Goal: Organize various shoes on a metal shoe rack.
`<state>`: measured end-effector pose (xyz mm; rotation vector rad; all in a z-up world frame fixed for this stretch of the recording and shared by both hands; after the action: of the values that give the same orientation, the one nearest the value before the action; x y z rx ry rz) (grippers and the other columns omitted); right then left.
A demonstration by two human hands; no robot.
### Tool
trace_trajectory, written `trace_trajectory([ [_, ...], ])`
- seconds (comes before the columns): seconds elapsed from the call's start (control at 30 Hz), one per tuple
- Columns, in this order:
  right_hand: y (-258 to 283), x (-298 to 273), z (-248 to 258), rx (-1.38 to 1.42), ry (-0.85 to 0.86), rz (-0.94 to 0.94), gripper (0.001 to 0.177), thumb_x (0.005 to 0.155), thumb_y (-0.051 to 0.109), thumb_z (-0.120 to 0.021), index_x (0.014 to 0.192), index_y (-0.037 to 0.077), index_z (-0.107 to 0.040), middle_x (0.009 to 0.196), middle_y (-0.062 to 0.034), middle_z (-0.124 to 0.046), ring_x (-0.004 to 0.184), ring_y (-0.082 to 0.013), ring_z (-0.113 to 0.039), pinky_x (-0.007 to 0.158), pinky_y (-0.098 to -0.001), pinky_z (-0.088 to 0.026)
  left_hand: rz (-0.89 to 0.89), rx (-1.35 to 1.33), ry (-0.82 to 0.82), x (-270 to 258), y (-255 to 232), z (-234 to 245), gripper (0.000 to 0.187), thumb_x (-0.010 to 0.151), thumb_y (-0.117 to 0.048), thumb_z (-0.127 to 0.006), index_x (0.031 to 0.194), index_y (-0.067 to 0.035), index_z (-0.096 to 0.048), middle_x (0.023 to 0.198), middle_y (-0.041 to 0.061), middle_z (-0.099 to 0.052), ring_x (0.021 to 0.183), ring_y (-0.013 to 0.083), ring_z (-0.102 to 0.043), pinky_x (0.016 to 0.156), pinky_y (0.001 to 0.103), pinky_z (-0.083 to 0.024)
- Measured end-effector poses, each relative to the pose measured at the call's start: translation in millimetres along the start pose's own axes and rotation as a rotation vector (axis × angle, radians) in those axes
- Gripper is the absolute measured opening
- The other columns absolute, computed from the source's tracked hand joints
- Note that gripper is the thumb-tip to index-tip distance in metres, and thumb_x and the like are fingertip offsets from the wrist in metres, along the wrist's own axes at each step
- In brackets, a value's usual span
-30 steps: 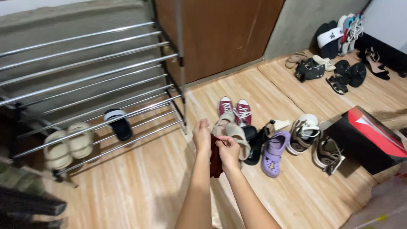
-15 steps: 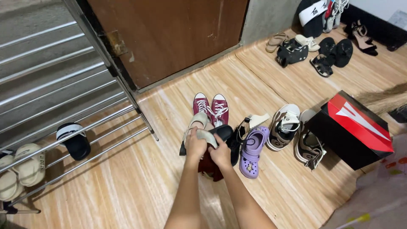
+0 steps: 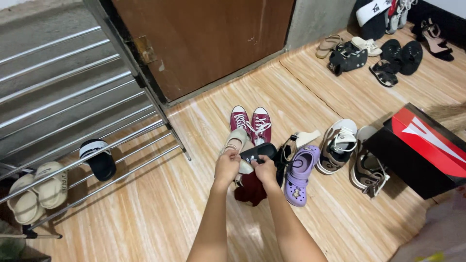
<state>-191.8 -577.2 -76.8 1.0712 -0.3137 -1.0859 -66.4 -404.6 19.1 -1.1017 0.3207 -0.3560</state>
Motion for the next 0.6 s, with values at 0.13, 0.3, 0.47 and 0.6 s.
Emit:
trace_trajectory([
  [0.13, 10.3, -18.3, 7.2, -0.118, -0.021, -0.036, 0.032, 0.076, 0.027, -0.089, 0.100, 0.009, -0.079, 0.090, -0.0151, -0.076, 0.089, -0.0304, -0.074, 0.085, -0.0397, -0.056, 0.086, -0.116, 0.015, 7.5, 37.8, -1.2, 0.028, 0.087, -0.016, -0.063, 0.110, -0.004, -0.075, 0.101, 0.016, -0.080, 0.098, 0.0274, -0.077, 0.087, 0.035, -0.056],
  [0.3, 28.1, -38.6, 3.0, -0.071, -0.002, -0.035, 0.024, 0.079, 0.027, -0.085, 0.097, 0.011, -0.077, 0.086, -0.0169, -0.079, 0.089, -0.0320, -0.077, 0.087, -0.0407, -0.057, 0.140, -0.062, -0.007, -6.9, 19.1, 31.0, 0.032, 0.086, -0.020, -0.065, 0.113, -0.005, -0.075, 0.105, 0.017, -0.078, 0.101, 0.0271, -0.076, 0.089, 0.033, -0.055],
  [0.47, 33.9, -52.4, 5.5, -0.255, 0.108, -0.044, 0.024, 0.079, 0.026, -0.084, 0.095, 0.008, -0.078, 0.101, -0.0155, -0.077, 0.100, -0.0335, -0.074, 0.089, -0.0432, -0.056, 0.119, 0.088, 0.112, -7.4, 34.3, 2.0, 0.035, 0.088, -0.021, -0.061, 0.118, -0.009, -0.075, 0.113, 0.018, -0.074, 0.109, 0.0303, -0.071, 0.095, 0.036, -0.053],
  [0.6, 29.9, -53.9, 7.4, -0.406, 0.143, -0.115, 0.027, 0.084, 0.024, -0.079, 0.108, 0.012, -0.076, 0.120, -0.0189, -0.070, 0.114, -0.0375, -0.067, 0.095, -0.0465, -0.054, 0.141, 0.277, 0.231, 2.0, 78.6, -25.1, 0.040, 0.087, -0.017, -0.057, 0.123, -0.009, -0.073, 0.123, 0.018, -0.071, 0.119, 0.0321, -0.067, 0.101, 0.038, -0.050],
])
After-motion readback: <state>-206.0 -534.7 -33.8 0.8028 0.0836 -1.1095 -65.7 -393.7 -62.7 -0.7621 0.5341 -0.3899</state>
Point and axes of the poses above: each hand's wrist, its own x-axis towards the middle knuckle, its own z-axis out of the back of the hand, y = z × x, the point moved 10 cm from there along x, towards the middle knuckle
